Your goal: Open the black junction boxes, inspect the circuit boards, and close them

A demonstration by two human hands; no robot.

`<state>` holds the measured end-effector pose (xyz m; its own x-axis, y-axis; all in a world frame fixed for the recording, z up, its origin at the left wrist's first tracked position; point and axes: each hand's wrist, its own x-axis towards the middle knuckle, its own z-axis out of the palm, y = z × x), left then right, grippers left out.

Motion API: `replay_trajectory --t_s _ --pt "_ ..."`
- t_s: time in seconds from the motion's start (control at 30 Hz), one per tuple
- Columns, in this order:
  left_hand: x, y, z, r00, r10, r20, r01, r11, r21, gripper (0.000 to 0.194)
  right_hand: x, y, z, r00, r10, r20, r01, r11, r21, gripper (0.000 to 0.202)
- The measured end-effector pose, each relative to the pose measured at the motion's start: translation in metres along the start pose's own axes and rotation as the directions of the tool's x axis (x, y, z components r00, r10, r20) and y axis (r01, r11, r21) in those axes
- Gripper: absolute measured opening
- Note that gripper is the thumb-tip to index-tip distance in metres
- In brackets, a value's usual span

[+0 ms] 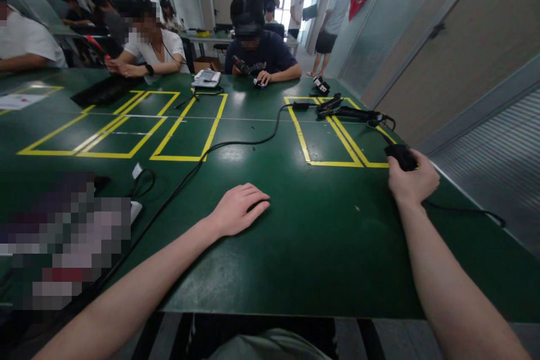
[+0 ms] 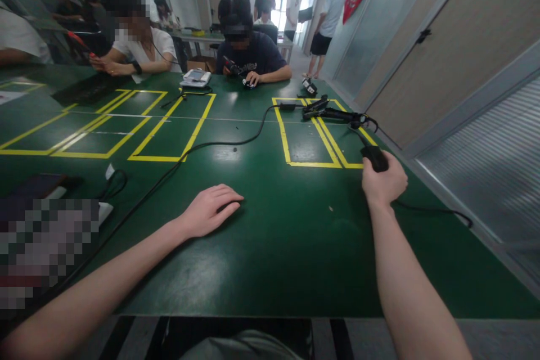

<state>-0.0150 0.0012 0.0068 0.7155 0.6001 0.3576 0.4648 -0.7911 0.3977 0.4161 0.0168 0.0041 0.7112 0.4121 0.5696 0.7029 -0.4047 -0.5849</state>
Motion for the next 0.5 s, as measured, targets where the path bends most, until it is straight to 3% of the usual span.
replay_trajectory --t_s 0.13,0.3,0.43,0.5 --pt "0.0 0.0 0.001 1.0 0.014 -0.007 -0.014 1.0 -0.002 0.035 0.0 -0.01 -0.01 0.999 0.004 -0.054 -0.001 0.998 0.057 0.053" --pt "0.0 -0.001 -0.001 1.0 0.017 0.0 -0.017 1.0 -0.01 0.035 -0.001 -0.013 -0.01 0.973 0.144 0.18 -0.141 0.99 -0.026 0.05" --pt "0.0 0.0 -0.003 1.0 0.031 -0.001 -0.031 0.999 -0.023 0.036 0.003 -0.002 -0.005 0.987 0.095 0.132 -0.089 0.995 -0.054 0.051" --pt "0.0 0.0 -0.003 0.999 0.038 -0.005 -0.038 0.999 -0.027 0.036 0.006 0.008 -0.001 0.98 0.052 0.19 -0.032 0.994 -0.109 0.048"
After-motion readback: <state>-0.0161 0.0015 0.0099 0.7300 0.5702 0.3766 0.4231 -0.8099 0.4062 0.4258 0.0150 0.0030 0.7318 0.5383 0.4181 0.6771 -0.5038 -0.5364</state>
